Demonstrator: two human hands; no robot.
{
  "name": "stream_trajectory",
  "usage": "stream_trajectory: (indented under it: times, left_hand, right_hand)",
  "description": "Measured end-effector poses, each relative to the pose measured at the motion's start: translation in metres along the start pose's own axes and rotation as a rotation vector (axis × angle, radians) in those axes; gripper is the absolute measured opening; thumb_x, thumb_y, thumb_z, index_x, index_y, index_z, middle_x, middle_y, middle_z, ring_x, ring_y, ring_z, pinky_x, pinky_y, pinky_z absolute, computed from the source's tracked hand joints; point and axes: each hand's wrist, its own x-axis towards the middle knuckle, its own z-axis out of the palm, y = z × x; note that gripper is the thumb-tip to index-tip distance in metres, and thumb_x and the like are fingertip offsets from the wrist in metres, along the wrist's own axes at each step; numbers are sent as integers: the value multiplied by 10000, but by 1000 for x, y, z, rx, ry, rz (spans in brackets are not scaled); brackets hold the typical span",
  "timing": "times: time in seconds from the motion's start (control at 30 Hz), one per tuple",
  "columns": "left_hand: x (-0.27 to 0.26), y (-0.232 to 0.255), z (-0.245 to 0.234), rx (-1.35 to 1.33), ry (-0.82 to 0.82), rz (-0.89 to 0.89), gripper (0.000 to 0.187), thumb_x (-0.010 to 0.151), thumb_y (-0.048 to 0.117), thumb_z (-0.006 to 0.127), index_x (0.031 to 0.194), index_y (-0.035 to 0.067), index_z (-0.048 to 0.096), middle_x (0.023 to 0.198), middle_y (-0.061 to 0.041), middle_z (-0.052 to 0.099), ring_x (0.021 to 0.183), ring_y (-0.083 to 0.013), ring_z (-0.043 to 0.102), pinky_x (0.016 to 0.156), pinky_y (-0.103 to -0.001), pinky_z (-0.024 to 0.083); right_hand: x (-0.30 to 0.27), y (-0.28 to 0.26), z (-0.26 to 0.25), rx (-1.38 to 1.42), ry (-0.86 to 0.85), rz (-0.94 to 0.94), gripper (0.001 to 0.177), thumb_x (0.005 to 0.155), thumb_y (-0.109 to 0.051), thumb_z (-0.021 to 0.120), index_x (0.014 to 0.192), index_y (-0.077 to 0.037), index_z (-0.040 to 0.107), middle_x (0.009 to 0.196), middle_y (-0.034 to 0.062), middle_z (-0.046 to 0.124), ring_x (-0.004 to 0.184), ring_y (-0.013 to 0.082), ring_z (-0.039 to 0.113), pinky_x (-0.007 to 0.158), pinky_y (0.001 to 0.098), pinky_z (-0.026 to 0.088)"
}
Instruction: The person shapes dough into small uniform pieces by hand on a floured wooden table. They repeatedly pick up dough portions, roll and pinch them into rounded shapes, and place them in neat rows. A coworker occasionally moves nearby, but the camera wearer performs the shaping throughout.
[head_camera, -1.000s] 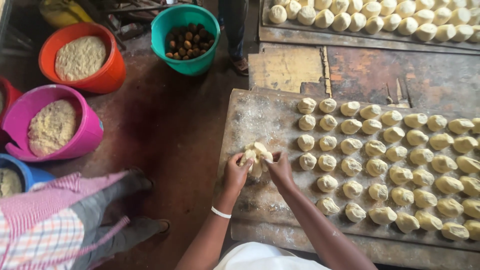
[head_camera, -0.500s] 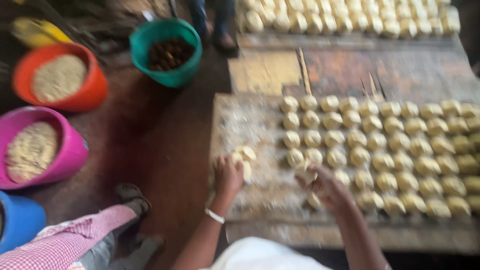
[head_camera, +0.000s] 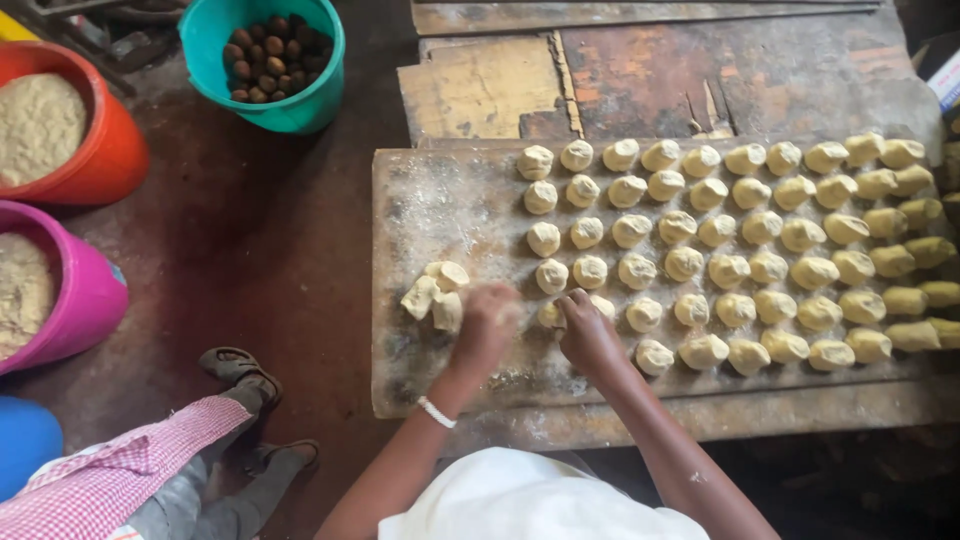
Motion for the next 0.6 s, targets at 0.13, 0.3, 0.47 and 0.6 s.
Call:
stream_trajectory:
  times: [0.13,0.3,0.47,0.6]
  left_hand:
    - [0,11,27,-122,-163,-107,273,878,50,749,1148,23,720,1173,-142,702,1112,-285,671,1021,-382,529]
    - [-3,21,32,-202,-82,-115,212,876,33,741,1087,13,748,1096,-129,731,1009,-286,724,907,-361,580]
    - [1,30,27,-217,-82,-200,174,899,49,732,1065,-1,737,1054,-130,721,968,-288,725,872,-367,586]
    - [0,31,30,-199,-44,-168,270,869,24,725,1135,-20,711,1095,-154,695,1023,-309,681,920,-388,550]
  right_hand:
    - [10,2,-7,172,-179,271,535,860,-169,752,1343,-74,544,1138,196,692,999,382,704,828,469,568]
    - [4,-2,-16,151,-117,194,281,877,-116,721,1147,-41,695,1054,196,743,966,355,727,801,462,569]
    - [4,-7,-16,154,-71,148,279,850,-100,737,1123,-45,726,1051,205,735,960,371,714,801,462,561]
    - [-1,-1,-10,156,49,22,370,791,-39,731,1161,-31,714,1163,205,693,956,388,695,798,470,558]
